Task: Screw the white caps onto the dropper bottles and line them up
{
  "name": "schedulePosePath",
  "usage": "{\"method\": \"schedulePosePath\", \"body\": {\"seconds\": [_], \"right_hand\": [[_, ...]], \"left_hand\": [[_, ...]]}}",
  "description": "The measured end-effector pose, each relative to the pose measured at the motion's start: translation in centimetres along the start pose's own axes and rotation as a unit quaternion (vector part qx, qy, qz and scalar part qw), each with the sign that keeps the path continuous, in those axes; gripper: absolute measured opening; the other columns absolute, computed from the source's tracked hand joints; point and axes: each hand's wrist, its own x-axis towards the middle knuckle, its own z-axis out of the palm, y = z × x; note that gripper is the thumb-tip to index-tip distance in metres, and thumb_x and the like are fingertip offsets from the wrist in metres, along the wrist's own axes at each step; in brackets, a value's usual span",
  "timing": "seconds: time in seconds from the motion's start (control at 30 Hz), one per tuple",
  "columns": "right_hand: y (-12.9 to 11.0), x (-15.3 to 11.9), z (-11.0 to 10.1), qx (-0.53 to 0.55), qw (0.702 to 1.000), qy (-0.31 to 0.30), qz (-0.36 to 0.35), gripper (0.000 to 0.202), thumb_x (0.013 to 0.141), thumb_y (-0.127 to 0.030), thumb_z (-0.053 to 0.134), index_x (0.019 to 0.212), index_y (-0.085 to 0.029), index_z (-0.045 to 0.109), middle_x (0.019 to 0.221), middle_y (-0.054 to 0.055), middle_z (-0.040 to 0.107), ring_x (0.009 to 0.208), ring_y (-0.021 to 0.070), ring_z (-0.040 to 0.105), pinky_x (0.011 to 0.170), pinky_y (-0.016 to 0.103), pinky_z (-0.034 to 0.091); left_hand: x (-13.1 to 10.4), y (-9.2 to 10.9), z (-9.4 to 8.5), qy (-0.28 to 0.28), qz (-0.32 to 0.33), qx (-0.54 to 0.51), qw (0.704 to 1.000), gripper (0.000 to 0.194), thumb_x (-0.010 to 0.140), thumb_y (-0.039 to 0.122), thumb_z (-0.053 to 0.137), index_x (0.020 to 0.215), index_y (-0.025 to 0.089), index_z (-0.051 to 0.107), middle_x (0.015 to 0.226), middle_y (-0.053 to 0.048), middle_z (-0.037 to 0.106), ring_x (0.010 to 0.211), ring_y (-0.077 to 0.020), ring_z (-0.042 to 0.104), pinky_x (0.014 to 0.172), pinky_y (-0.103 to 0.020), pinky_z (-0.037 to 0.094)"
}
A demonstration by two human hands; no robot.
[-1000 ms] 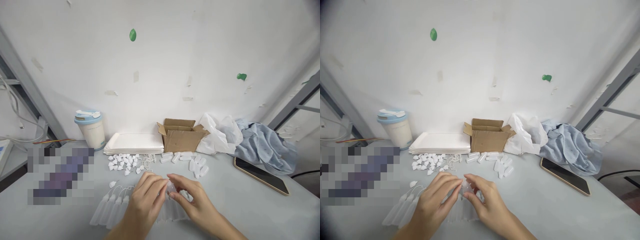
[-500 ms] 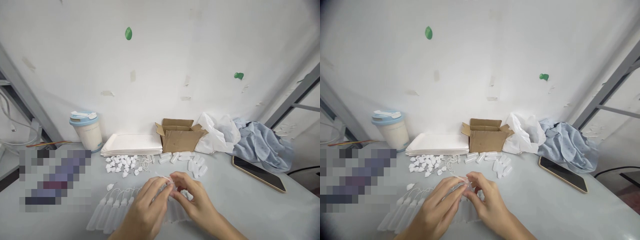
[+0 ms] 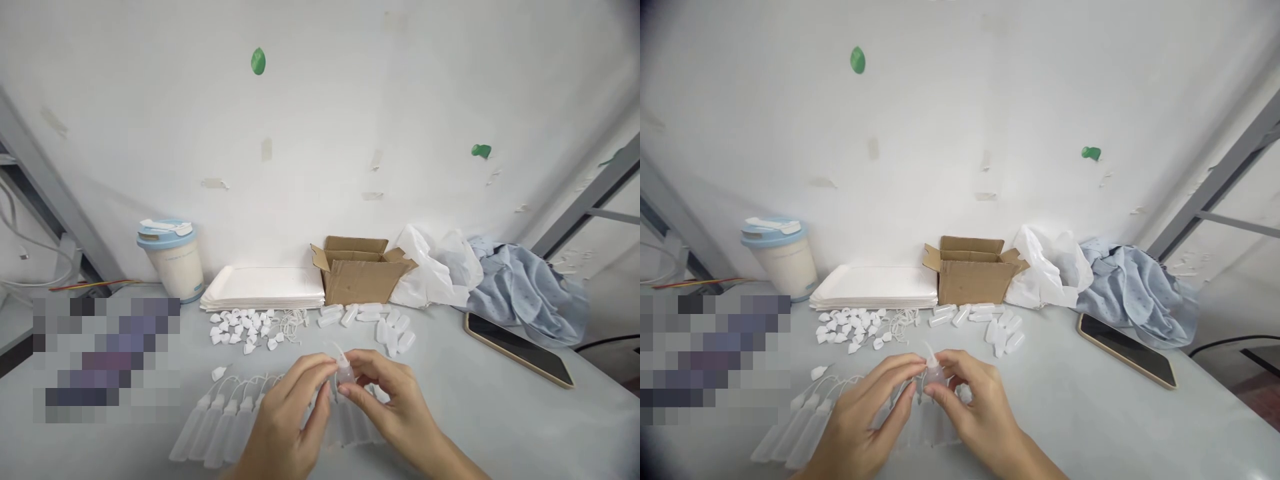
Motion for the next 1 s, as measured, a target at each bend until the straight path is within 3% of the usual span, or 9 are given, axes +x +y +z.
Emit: {"method": "schedulePosePath", "body": {"seconds": [0.1, 0.33, 0.43, 0.57, 0.67, 0.77, 0.87, 1.0], "right_hand": [[-0.3, 0.1, -0.1, 0.006, 1.000, 0.001, 0.011, 0.018, 0.081, -0.021, 0.067, 0.099, -0.018, 0.064, 0.080, 0.002, 0.070, 0.063, 0.0115, 0.063, 0.058, 0.019, 0.055], [-0.5, 0.3, -0.2, 0.060, 0.994, -0.007, 0.086, 0.023, 0.082, -0.027, 0.065, 0.104, -0.018, 0.063, 0.084, 0.005, 0.071, 0.070, 0.0142, 0.066, 0.061, 0.022, 0.056], [-0.5, 0.3, -0.2, 0.063, 0.995, -0.013, 0.080, 0.022, 0.083, -0.026, 0.064, 0.104, -0.018, 0.063, 0.083, 0.004, 0.071, 0.070, 0.0141, 0.067, 0.061, 0.021, 0.056], [-0.4, 0.1, 0.0, -0.018, 1.000, 0.004, -0.012, 0.018, 0.084, -0.021, 0.064, 0.101, -0.018, 0.062, 0.081, 0.004, 0.071, 0.063, 0.0119, 0.065, 0.058, 0.020, 0.055], [0.0, -0.4, 0.3, -0.109, 0.986, 0.031, -0.119, 0.019, 0.087, -0.016, 0.059, 0.106, -0.017, 0.057, 0.084, 0.007, 0.070, 0.065, 0.0133, 0.065, 0.058, 0.021, 0.055], [0.3, -0.8, 0.6, -0.189, 0.962, 0.037, -0.192, 0.022, 0.088, -0.012, 0.057, 0.110, -0.015, 0.054, 0.090, 0.012, 0.070, 0.079, 0.0180, 0.068, 0.064, 0.024, 0.057], [0.2, -1.0, 0.7, -0.192, 0.962, 0.029, -0.191, 0.021, 0.089, -0.015, 0.057, 0.109, -0.016, 0.053, 0.089, 0.011, 0.070, 0.078, 0.0178, 0.068, 0.059, 0.023, 0.056], [-0.7, -0.7, 0.6, -0.107, 0.988, 0.025, -0.110, 0.015, 0.089, -0.029, 0.059, 0.098, -0.019, 0.054, 0.078, 0.005, 0.067, 0.060, 0.0119, 0.062, 0.046, 0.016, 0.051]], "left_hand": [[-0.2, -0.1, 0.0, -0.007, -0.001, 0.019, 1.000, 0.031, 0.087, 0.004, 0.046, 0.114, 0.015, 0.056, 0.105, -0.011, 0.067, 0.099, -0.0168, 0.065, 0.084, -0.023, 0.056], [-0.6, -0.6, 0.4, -0.023, 0.093, 0.038, 0.995, 0.044, 0.083, -0.004, 0.046, 0.125, 0.008, 0.051, 0.116, -0.014, 0.063, 0.112, -0.0195, 0.059, 0.094, -0.027, 0.052], [-0.5, -0.4, 0.3, -0.009, 0.087, 0.026, 0.996, 0.042, 0.083, -0.005, 0.046, 0.122, 0.009, 0.053, 0.113, -0.013, 0.064, 0.109, -0.0183, 0.060, 0.092, -0.026, 0.052], [-0.4, 0.0, 0.2, -0.005, 0.018, -0.004, 1.000, 0.033, 0.085, 0.003, 0.050, 0.115, 0.013, 0.057, 0.106, -0.010, 0.066, 0.100, -0.0162, 0.063, 0.086, -0.023, 0.054], [-0.3, 0.2, 0.0, -0.039, -0.097, -0.039, 0.994, 0.018, 0.086, 0.016, 0.057, 0.102, 0.018, 0.064, 0.097, -0.005, 0.068, 0.086, -0.0146, 0.066, 0.076, -0.021, 0.055], [-0.1, 0.2, 0.0, -0.062, -0.205, -0.099, 0.972, 0.011, 0.087, 0.025, 0.057, 0.085, 0.020, 0.066, 0.085, -0.001, 0.069, 0.075, -0.0131, 0.065, 0.067, -0.019, 0.054], [0.1, 0.1, 0.1, -0.076, -0.245, -0.151, 0.955, 0.014, 0.087, 0.027, 0.056, 0.079, 0.021, 0.066, 0.082, -0.001, 0.067, 0.078, -0.0137, 0.064, 0.069, -0.019, 0.052], [0.4, 0.1, 0.0, -0.085, -0.272, -0.180, 0.942, 0.018, 0.087, 0.028, 0.053, 0.076, 0.020, 0.064, 0.081, -0.002, 0.064, 0.079, -0.0151, 0.062, 0.070, -0.022, 0.050]]}}
